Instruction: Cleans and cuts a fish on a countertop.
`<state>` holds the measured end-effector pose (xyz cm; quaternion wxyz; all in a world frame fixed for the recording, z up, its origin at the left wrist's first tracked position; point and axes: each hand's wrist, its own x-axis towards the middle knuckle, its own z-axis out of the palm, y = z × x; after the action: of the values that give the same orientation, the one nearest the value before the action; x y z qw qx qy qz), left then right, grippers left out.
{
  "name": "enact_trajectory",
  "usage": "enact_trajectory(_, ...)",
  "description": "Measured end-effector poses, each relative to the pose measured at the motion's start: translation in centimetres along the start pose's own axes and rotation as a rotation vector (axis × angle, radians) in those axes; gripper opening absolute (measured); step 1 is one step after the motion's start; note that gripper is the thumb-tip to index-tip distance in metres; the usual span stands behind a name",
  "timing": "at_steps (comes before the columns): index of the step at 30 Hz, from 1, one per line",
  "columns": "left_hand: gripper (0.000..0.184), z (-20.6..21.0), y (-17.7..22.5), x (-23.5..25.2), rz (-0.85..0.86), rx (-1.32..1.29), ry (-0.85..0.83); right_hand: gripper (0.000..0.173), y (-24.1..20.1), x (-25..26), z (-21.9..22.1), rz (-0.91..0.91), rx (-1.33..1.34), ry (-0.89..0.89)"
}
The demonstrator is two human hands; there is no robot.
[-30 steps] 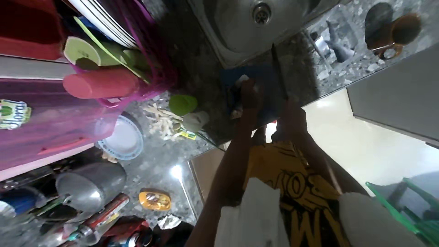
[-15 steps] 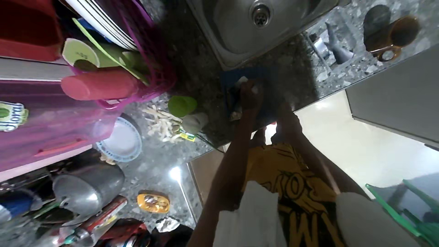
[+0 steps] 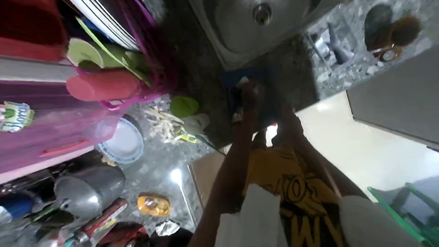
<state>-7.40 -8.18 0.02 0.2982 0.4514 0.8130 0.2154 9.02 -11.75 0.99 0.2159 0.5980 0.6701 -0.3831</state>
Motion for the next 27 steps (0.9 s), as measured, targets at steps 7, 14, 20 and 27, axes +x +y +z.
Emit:
enact_trajectory(7,0.037,-1.9,0.1,-2.0,0.068,-0.007,-0.088,0.075,-1.5,1.6,-0.5,0.075,0.152,-0.003)
enact_trajectory(14,0.032,0.4,-0.3,0.4,-0.027,0.011,-0.002,0.066,-0.3,1.1,-0.5,0.014,0.064,-0.013)
enact_trajectory(20,0.031,0.3,0.0,0.4,0.010,0.022,0.052,0.047,-0.4,1.6,-3.4,-0.026,0.064,0.067)
enact_trajectory(27,0.029,0.8,-0.4,0.3,0.026,-0.025,0.097,0.038,-2.1,-1.6,-7.1,-0.037,0.101,0.170)
